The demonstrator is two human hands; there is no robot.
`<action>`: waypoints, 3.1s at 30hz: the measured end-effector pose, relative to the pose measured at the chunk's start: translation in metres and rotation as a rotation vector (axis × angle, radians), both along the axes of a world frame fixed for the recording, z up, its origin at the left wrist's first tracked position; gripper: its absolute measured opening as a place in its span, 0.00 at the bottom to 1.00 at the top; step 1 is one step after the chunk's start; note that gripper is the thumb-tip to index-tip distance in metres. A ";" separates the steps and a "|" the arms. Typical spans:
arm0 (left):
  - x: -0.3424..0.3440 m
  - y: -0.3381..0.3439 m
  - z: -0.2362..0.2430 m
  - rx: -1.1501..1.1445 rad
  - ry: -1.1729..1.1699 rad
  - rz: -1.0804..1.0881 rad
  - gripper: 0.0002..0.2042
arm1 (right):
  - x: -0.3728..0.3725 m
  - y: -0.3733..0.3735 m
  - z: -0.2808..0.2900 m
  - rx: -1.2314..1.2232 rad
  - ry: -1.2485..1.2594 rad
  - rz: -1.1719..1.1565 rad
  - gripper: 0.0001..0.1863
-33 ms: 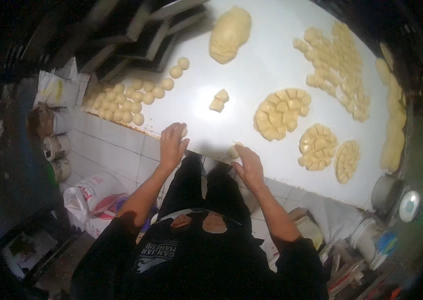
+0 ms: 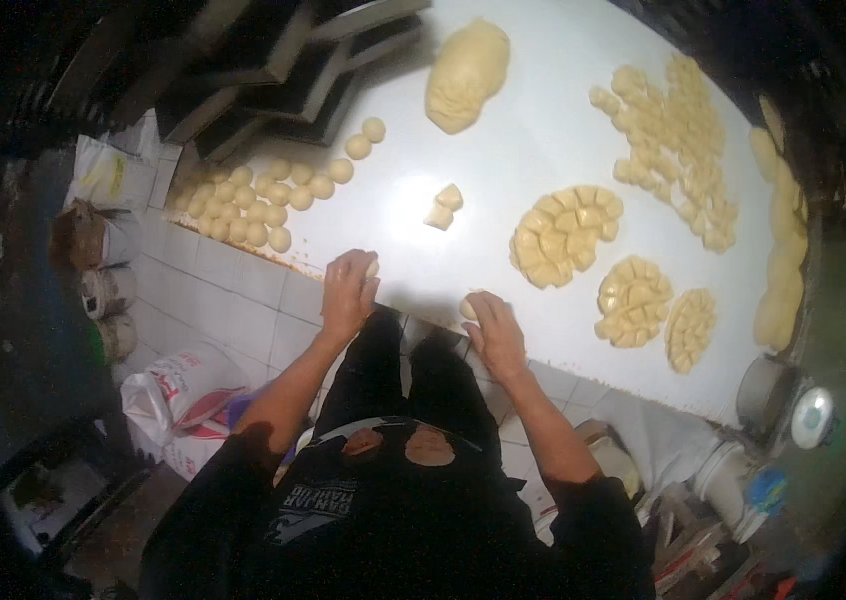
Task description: The person shapes small pieces of dough into balls and larger pieces into flower-like decorative patterns by hand on a white tabletop.
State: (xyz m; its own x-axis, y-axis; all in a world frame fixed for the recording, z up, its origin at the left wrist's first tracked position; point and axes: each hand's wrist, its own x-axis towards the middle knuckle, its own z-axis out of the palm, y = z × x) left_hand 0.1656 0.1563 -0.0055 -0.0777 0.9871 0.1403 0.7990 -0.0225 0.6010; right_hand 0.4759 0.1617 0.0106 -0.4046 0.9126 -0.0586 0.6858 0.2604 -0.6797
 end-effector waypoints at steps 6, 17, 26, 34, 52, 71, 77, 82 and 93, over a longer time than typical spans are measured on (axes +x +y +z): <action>-0.059 0.009 0.010 0.060 -0.273 0.112 0.24 | -0.155 0.085 0.091 -0.072 0.046 0.184 0.16; -0.100 0.058 0.027 0.116 0.150 -0.074 0.27 | -0.131 0.157 0.048 0.013 0.041 -0.381 0.13; 0.080 0.127 -0.015 0.033 -0.275 -0.044 0.28 | -0.068 0.191 0.053 -0.387 0.130 -0.212 0.14; -0.021 0.026 -0.007 -0.018 0.019 -0.458 0.17 | 0.048 0.018 -0.021 0.149 -0.039 -0.009 0.20; 0.046 0.045 -0.044 -0.137 0.139 -0.370 0.10 | -0.095 0.050 -0.056 0.438 -0.301 -0.161 0.13; 0.056 0.058 -0.047 -0.087 0.155 -0.279 0.11 | -0.089 0.068 -0.091 0.506 -0.070 -0.260 0.14; -0.022 0.072 -0.041 0.065 0.233 -0.314 0.12 | -0.050 0.110 -0.047 0.427 -0.239 0.110 0.17; 0.041 0.022 -0.035 0.078 -0.056 -0.322 0.11 | -0.056 0.076 -0.070 0.430 -0.166 -0.015 0.21; -0.010 -0.009 -0.048 0.062 -0.015 -0.159 0.14 | -0.021 0.043 -0.041 0.208 0.030 0.162 0.19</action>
